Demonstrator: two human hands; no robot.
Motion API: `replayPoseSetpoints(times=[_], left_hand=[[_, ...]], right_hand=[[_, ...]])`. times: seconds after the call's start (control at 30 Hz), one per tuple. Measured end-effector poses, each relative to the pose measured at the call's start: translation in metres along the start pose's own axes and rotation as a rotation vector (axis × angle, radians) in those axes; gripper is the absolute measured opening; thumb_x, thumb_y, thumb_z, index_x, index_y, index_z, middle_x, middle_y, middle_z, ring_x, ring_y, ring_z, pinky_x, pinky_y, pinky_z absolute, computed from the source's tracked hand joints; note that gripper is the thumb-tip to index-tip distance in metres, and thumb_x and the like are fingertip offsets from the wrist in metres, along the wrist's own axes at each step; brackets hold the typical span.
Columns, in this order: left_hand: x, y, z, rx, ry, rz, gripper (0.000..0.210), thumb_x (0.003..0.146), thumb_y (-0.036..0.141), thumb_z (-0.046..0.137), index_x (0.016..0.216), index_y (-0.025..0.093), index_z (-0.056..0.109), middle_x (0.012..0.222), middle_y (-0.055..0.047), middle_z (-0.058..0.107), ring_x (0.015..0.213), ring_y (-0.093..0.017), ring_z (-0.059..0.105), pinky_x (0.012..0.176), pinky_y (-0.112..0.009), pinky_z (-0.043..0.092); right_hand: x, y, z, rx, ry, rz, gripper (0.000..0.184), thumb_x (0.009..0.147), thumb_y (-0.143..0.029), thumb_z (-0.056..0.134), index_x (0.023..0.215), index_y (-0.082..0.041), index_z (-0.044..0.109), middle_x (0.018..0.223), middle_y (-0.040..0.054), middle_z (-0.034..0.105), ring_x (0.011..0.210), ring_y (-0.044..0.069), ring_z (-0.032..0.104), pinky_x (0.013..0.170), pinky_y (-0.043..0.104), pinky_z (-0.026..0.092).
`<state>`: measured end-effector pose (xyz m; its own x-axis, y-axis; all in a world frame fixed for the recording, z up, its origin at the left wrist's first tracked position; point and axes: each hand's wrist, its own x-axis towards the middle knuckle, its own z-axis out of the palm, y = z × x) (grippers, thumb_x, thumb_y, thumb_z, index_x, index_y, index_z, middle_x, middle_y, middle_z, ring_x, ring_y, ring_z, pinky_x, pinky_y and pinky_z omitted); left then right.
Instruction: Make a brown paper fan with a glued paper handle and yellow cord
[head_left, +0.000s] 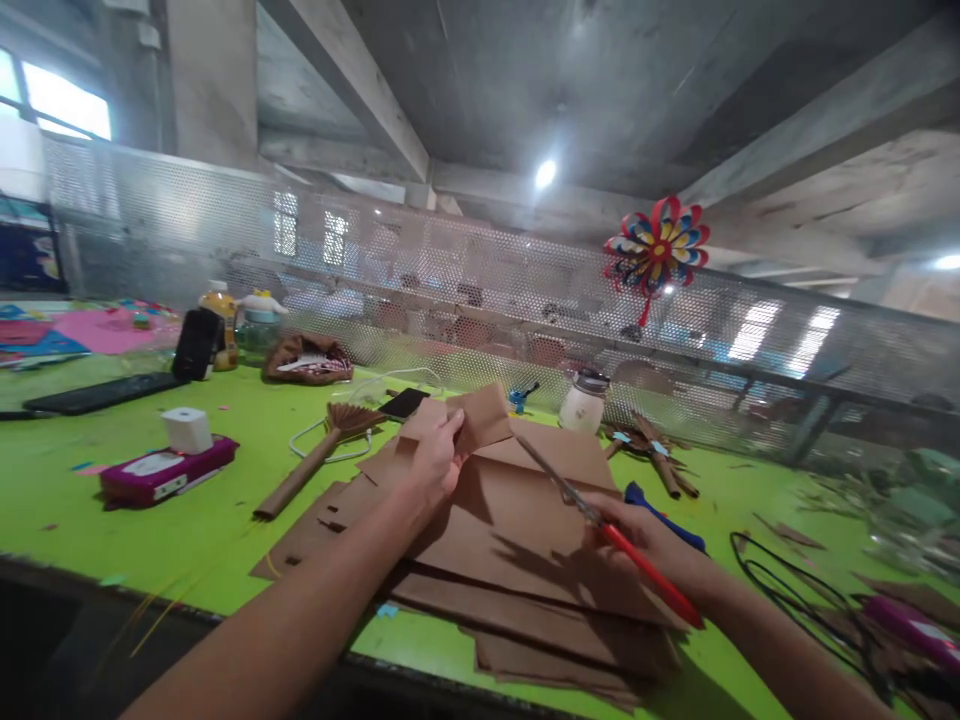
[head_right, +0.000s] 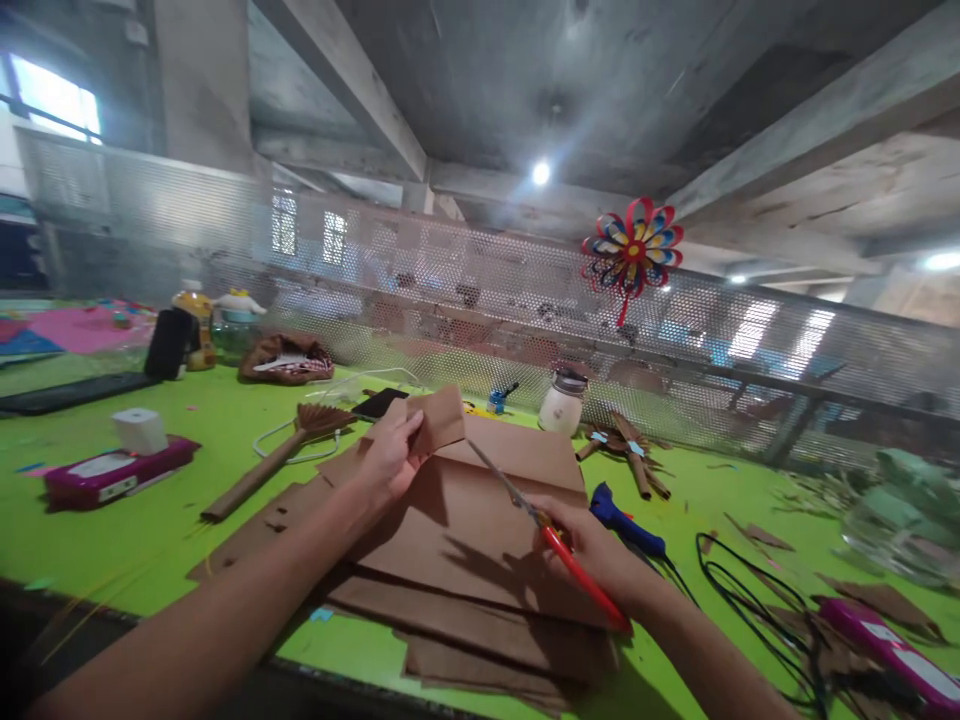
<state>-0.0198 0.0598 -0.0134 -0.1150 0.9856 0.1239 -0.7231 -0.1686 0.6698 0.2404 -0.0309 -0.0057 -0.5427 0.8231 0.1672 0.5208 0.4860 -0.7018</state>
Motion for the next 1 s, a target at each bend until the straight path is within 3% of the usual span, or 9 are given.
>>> replayPoseSetpoints(times=[0.13, 0.33, 0.83, 1.0], left_hand=[[0.003, 0.006, 0.001, -0.045, 0.017, 0.07, 0.013, 0.082, 0.013, 0.054, 0.091, 0.016, 0.061, 0.082, -0.005, 0.07, 0.069, -0.013, 0.065, 0.068, -0.025, 0.053], [0.003, 0.016, 0.002, -0.053, 0.091, 0.118, 0.014, 0.084, 0.014, 0.052, 0.095, 0.017, 0.059, 0.082, -0.003, 0.069, 0.068, -0.012, 0.064, 0.068, -0.025, 0.052], [0.007, 0.018, 0.001, -0.045, 0.156, 0.135, 0.021, 0.083, 0.014, 0.053, 0.102, 0.02, 0.061, 0.094, -0.005, 0.069, 0.074, -0.013, 0.065, 0.067, -0.026, 0.053], [-0.001, 0.017, 0.007, -0.041, 0.072, 0.134, 0.018, 0.083, 0.011, 0.053, 0.096, 0.018, 0.063, 0.091, -0.004, 0.07, 0.079, -0.013, 0.065, 0.07, -0.023, 0.053]], right_hand=[[0.011, -0.018, 0.012, 0.231, 0.024, 0.031, 0.036, 0.08, -0.041, 0.058, 0.108, -0.019, 0.052, 0.084, 0.0038, 0.059, 0.07, 0.016, 0.055, 0.065, 0.029, 0.044], [0.024, -0.035, 0.028, 0.398, -0.035, 0.047, 0.035, 0.086, -0.051, 0.047, 0.088, -0.017, 0.055, 0.073, 0.0029, 0.056, 0.065, 0.015, 0.053, 0.063, 0.029, 0.043], [0.027, -0.026, 0.027, 0.595, -0.059, 0.075, 0.04, 0.087, -0.051, 0.046, 0.102, -0.016, 0.058, 0.068, 0.0031, 0.056, 0.058, 0.013, 0.053, 0.054, 0.027, 0.043], [0.028, -0.022, 0.027, 0.645, -0.055, 0.068, 0.038, 0.089, -0.049, 0.045, 0.104, -0.016, 0.057, 0.073, 0.0036, 0.057, 0.064, 0.014, 0.055, 0.059, 0.026, 0.044]])
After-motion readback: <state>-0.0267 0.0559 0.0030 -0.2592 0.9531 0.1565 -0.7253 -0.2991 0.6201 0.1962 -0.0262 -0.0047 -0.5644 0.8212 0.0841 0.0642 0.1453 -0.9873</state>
